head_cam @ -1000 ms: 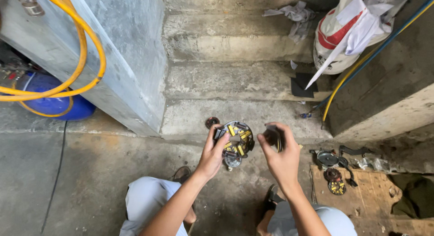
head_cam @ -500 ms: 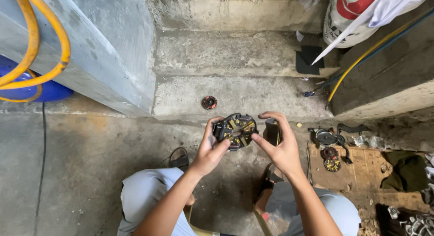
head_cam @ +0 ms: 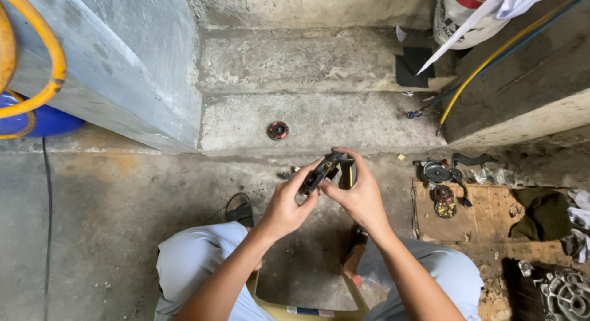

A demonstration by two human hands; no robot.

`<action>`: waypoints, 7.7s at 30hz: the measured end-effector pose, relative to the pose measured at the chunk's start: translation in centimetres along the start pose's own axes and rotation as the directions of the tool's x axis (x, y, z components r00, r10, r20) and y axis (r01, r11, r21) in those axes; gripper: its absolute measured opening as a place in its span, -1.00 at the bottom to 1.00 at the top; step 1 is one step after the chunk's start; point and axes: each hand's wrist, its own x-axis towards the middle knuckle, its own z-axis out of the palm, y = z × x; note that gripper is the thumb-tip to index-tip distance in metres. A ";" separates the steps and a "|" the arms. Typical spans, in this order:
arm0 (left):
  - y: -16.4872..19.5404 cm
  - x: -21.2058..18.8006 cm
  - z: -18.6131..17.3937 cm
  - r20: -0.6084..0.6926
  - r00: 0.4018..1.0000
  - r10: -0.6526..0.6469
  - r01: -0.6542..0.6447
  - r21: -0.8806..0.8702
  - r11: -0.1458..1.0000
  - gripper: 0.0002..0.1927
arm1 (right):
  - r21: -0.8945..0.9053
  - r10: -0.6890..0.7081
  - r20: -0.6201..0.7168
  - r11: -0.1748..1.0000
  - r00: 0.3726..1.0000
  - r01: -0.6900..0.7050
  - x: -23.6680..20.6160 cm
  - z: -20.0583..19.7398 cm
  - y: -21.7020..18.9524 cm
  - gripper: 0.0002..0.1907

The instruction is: The person sits on a low stool in a repair workshop and sands the copper commutator of a starter motor armature using a sandpaper block, rotating the armature by hand. They then fit the brush holder plate over the armature and continue sanding the commutator through the brush openings, repositioning the parts repeatedly.

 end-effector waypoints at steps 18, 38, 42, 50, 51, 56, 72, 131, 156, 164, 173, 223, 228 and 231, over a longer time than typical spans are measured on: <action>-0.9 0.2 -0.9 -0.017 0.988 -0.151 0.135 -0.354 0.925 -0.69 | -0.378 -0.504 0.220 0.746 0.835 0.549 -0.9 -2.1 -1.9 -0.44; -0.4 -0.6 0.6 -0.224 0.966 -0.130 0.063 -0.285 0.956 -0.68 | -0.320 -0.549 0.223 0.739 0.805 0.593 -1.4 -1.1 -1.9 -0.47; -0.1 -0.2 0.2 -0.224 0.959 -0.172 0.104 -0.287 0.952 -0.69 | -0.323 -0.541 0.259 0.732 0.800 0.599 -1.2 -1.3 -2.1 -0.54; -0.1 -0.1 -0.2 -0.132 0.942 -0.310 0.238 -0.390 0.890 -0.69 | -0.327 -0.501 0.194 0.777 0.843 0.537 -1.5 -1.1 -2.8 -0.57; -0.1 -0.2 0.0 -0.149 0.942 -0.299 0.231 -0.356 0.905 -0.69 | -0.349 -0.498 0.182 0.773 0.848 0.529 -1.5 -1.0 -2.7 -0.57; 0.0 -0.3 0.5 -0.191 0.946 -0.262 0.201 -0.289 0.936 -0.69 | -0.404 -0.543 0.156 0.727 0.825 0.555 -1.6 -0.9 -2.2 -0.61; 1.3 -0.1 1.1 -0.204 0.959 -0.195 0.172 -0.127 0.977 -0.69 | -0.410 -0.578 0.154 0.700 0.801 0.585 -1.3 -0.9 -1.0 -0.65; -1.4 0.2 2.3 -0.035 0.907 -0.420 0.340 -0.528 0.778 -0.86 | -0.085 -0.324 0.412 0.917 0.852 0.390 -0.8 -2.9 -3.0 -0.72; 3.3 0.2 2.3 -0.212 0.915 -0.342 0.363 0.065 0.930 -0.79 | -0.469 -0.289 0.531 0.683 0.797 0.560 -1.3 -2.0 -4.6 -0.63; 3.4 0.3 1.9 -0.190 0.905 -0.379 0.392 0.032 0.919 -0.81 | -0.399 -0.153 0.487 0.837 0.860 0.374 -1.2 -2.3 -4.1 -0.62; -0.1 0.2 2.1 -0.113 0.875 -0.471 0.375 -0.458 0.806 -0.85 | -0.200 -0.098 0.460 0.957 0.883 0.210 -1.0 -2.7 -4.4 -0.68; 3.0 0.1 2.2 -0.223 0.875 -0.430 0.398 -0.173 0.901 -0.78 | -0.358 -0.327 0.389 0.808 0.861 0.468 -1.7 -1.7 -3.8 -0.63; 2.6 0.1 2.2 -0.226 0.870 -0.439 0.413 -0.153 0.898 -0.80 | -0.335 -0.255 0.373 0.860 0.892 0.386 -1.8 -1.3 -3.3 -0.61; 2.4 0.1 2.2 -0.241 0.876 -0.418 0.390 -0.156 0.908 -0.81 | -0.330 -0.225 0.370 0.875 0.902 0.354 -1.7 -1.1 -2.9 -0.59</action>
